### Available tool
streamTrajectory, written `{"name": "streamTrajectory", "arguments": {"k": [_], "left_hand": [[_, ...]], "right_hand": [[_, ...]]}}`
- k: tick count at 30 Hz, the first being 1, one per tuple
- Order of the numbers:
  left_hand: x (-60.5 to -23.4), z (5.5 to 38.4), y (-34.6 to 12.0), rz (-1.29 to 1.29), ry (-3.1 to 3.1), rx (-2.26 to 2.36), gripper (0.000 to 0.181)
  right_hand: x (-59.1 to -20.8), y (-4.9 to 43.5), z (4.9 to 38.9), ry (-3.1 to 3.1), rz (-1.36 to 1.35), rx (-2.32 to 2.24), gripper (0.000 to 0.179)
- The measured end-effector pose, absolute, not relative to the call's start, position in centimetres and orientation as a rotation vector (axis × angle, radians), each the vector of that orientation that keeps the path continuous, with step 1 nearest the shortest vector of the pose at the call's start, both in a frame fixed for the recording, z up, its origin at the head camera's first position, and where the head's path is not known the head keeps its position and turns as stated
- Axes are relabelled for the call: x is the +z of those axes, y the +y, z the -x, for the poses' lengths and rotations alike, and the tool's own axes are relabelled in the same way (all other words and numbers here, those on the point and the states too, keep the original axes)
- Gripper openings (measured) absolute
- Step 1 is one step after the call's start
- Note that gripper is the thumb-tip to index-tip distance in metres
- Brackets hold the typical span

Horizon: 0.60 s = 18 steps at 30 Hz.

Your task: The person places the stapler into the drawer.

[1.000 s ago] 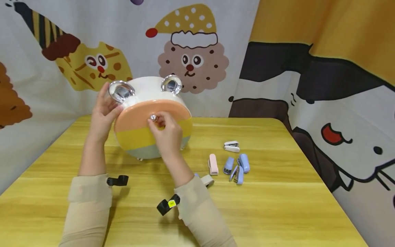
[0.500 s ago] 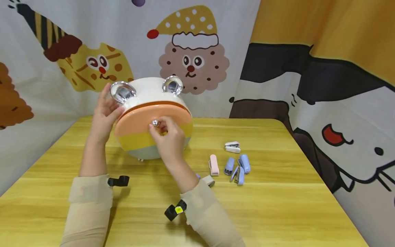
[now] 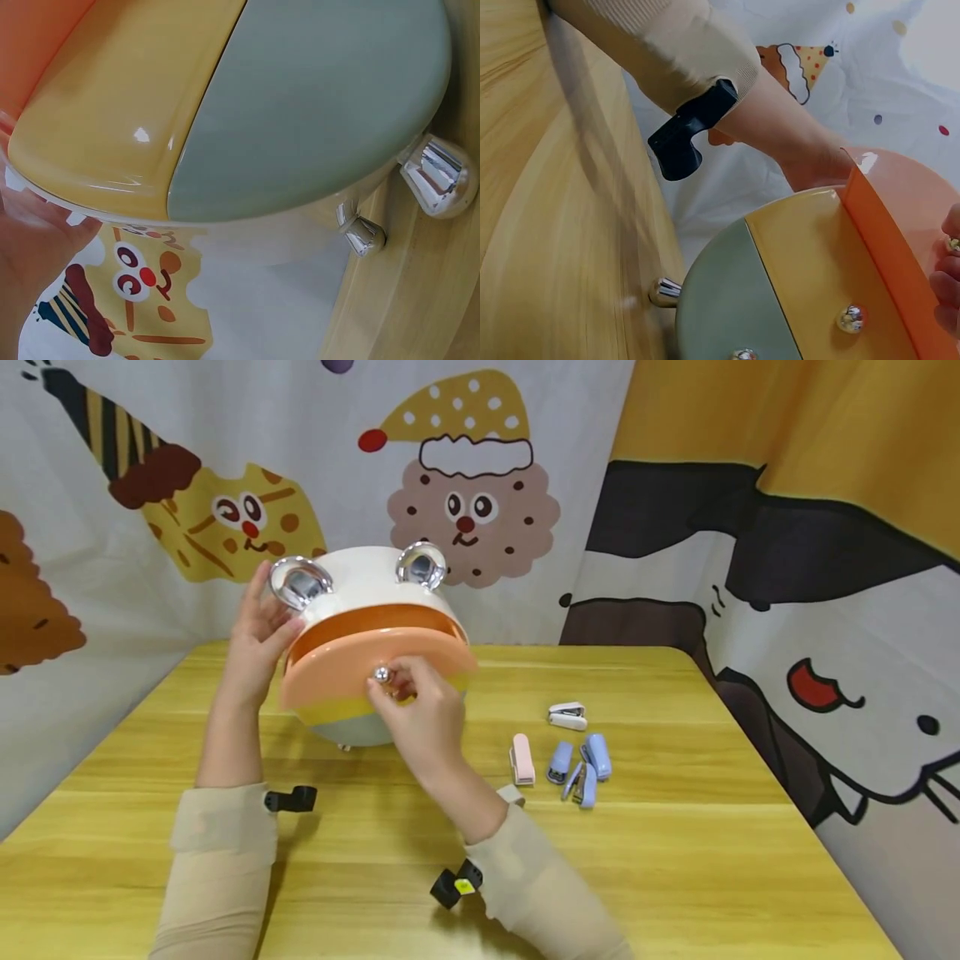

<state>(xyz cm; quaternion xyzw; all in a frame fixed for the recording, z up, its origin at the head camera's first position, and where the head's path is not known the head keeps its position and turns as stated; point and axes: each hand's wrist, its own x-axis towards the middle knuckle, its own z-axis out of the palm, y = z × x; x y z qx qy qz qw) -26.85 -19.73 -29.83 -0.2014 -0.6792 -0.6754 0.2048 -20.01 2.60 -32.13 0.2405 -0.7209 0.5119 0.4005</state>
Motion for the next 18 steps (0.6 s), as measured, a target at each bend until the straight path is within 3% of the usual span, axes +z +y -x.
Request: {"name": "streamTrajectory", "arguments": {"k": [18], "left_hand": [[-30.0, 26.9, -19.7, 0.569, -1.907, -1.853, 0.078]], "right_hand": [[-31.8, 4.6, 17.4, -1.857, -0.762, 1.177, 0.023]]}}
